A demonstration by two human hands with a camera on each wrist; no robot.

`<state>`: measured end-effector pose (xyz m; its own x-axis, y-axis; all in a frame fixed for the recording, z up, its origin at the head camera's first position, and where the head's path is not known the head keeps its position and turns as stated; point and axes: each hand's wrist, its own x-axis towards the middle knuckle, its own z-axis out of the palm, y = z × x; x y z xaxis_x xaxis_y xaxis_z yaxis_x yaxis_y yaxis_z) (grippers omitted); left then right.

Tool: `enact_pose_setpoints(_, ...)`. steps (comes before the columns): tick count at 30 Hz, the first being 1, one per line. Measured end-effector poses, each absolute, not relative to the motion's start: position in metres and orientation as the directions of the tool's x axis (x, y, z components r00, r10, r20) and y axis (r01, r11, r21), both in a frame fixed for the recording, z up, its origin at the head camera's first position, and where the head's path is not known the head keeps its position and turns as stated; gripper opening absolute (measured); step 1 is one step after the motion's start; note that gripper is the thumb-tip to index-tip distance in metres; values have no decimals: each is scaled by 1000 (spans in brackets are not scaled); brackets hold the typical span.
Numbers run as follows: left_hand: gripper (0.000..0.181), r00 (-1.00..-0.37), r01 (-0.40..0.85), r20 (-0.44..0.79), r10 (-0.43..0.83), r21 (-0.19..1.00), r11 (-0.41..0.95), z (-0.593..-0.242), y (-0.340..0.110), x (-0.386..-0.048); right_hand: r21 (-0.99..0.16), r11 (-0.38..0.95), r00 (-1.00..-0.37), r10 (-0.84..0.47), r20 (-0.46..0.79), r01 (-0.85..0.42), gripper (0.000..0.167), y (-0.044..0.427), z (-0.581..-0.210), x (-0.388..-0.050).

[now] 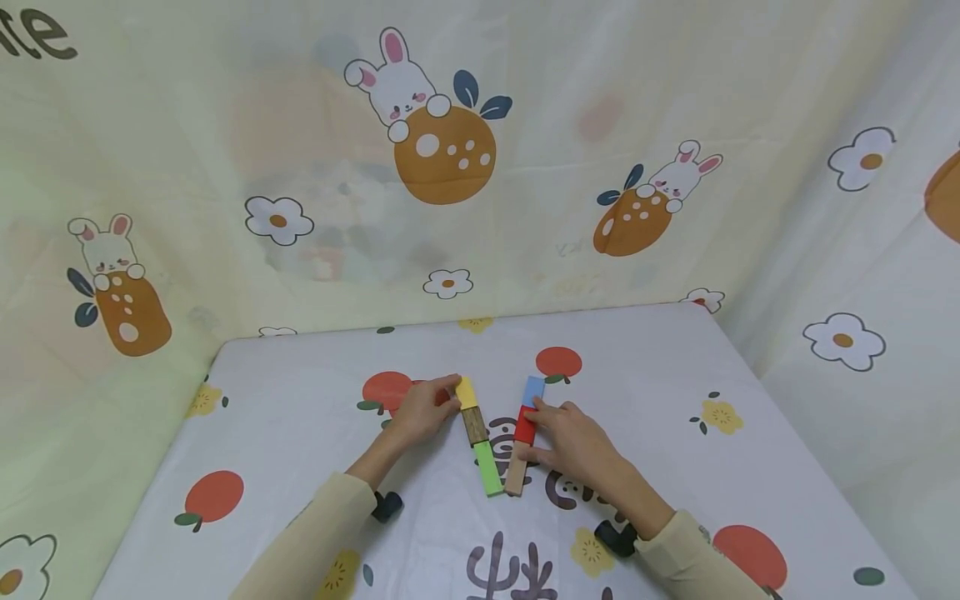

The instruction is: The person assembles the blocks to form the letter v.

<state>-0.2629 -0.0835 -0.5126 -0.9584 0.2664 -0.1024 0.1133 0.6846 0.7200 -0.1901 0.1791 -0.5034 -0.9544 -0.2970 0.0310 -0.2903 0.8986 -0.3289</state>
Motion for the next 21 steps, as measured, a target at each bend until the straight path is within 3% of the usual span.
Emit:
enact_pose_setpoints(9, 51, -957, 102, -122, 262, 705, 701, -515, -84, -264, -337, 898, -956, -293, 18, -282, 77, 180, -504, -190)
enact_pose_setpoints(21, 49, -943, 57, -157, 292, 790, 610, -515, -87, -264, -338, 898, -956, -294, 18, -283, 71, 179, -506, -191)
